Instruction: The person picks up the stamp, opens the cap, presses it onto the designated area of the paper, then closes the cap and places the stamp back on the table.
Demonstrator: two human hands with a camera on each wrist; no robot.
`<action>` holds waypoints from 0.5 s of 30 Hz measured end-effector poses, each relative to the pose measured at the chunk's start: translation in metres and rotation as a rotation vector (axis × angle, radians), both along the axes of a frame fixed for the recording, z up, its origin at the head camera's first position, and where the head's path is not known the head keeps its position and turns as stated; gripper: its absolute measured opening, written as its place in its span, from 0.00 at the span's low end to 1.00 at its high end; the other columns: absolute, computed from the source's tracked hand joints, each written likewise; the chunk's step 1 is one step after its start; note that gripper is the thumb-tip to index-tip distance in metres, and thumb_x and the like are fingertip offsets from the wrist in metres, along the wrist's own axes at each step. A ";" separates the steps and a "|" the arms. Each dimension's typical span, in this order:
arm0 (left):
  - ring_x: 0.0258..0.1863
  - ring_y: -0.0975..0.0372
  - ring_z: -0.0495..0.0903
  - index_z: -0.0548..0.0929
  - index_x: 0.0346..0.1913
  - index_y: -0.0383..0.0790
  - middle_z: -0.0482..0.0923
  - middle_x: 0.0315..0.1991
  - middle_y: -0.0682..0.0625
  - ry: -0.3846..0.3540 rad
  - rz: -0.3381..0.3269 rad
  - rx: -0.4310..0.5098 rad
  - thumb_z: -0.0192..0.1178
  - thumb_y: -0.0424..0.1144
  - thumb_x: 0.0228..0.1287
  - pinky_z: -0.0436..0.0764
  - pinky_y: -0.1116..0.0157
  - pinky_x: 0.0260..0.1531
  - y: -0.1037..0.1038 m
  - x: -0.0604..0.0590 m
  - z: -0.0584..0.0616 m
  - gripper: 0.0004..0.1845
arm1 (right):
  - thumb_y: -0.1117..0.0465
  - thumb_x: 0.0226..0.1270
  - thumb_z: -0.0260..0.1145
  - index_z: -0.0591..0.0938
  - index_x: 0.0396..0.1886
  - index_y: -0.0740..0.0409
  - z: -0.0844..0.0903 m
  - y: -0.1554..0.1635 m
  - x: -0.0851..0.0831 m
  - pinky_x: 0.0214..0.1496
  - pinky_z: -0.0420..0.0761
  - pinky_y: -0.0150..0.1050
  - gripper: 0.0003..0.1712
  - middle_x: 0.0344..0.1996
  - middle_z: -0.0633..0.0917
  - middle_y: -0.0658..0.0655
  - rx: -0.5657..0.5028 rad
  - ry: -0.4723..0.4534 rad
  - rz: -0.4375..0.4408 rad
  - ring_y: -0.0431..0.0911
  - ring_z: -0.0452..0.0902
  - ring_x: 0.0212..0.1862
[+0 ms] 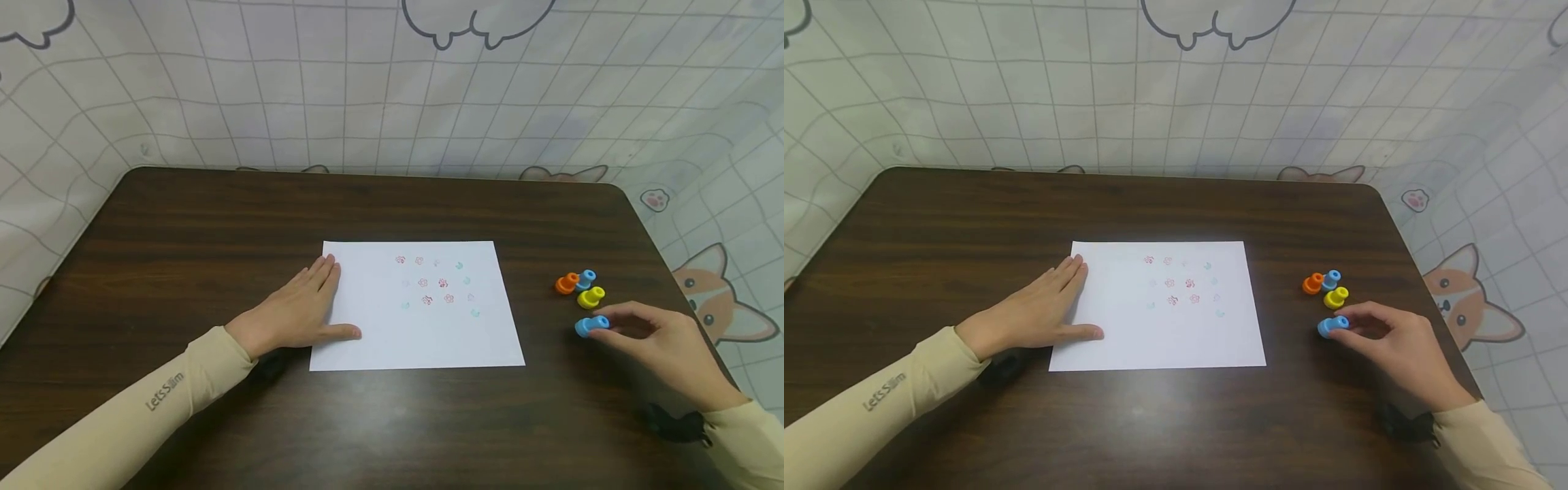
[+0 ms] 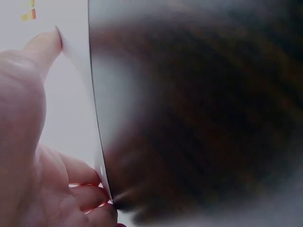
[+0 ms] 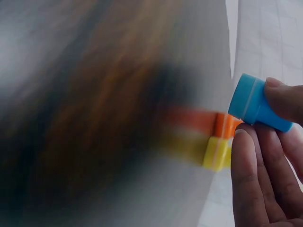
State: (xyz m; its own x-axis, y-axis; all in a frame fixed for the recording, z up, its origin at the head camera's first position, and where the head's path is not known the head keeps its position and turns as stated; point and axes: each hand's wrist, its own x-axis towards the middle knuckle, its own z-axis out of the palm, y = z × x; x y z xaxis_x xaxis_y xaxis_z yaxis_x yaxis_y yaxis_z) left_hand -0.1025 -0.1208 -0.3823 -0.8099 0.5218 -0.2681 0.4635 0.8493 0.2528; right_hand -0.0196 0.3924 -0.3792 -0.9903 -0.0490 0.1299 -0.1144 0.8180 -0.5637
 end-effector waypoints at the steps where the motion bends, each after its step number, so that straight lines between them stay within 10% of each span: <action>1: 0.85 0.42 0.43 0.50 0.80 0.25 0.42 0.84 0.31 0.002 -0.002 -0.003 0.61 0.73 0.63 0.53 0.41 0.82 0.000 0.000 0.000 0.63 | 0.56 0.58 0.82 0.89 0.43 0.50 -0.001 0.003 0.000 0.35 0.78 0.14 0.15 0.34 0.83 0.22 0.012 -0.011 -0.005 0.15 0.80 0.35; 15: 0.84 0.40 0.47 0.53 0.79 0.23 0.46 0.83 0.30 0.020 -0.018 -0.016 0.62 0.72 0.63 0.55 0.40 0.81 0.001 -0.001 0.004 0.62 | 0.61 0.56 0.82 0.89 0.43 0.51 -0.006 0.028 -0.003 0.32 0.78 0.15 0.15 0.33 0.82 0.18 0.028 0.018 0.025 0.14 0.80 0.34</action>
State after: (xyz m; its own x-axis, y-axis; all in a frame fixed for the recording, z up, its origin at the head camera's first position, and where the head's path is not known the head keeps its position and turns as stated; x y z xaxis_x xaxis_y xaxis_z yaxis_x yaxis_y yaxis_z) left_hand -0.1037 -0.1201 -0.3785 -0.8058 0.5318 -0.2606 0.4834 0.8448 0.2295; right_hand -0.0227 0.4206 -0.3853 -0.9862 -0.0775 0.1462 -0.1450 0.8301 -0.5385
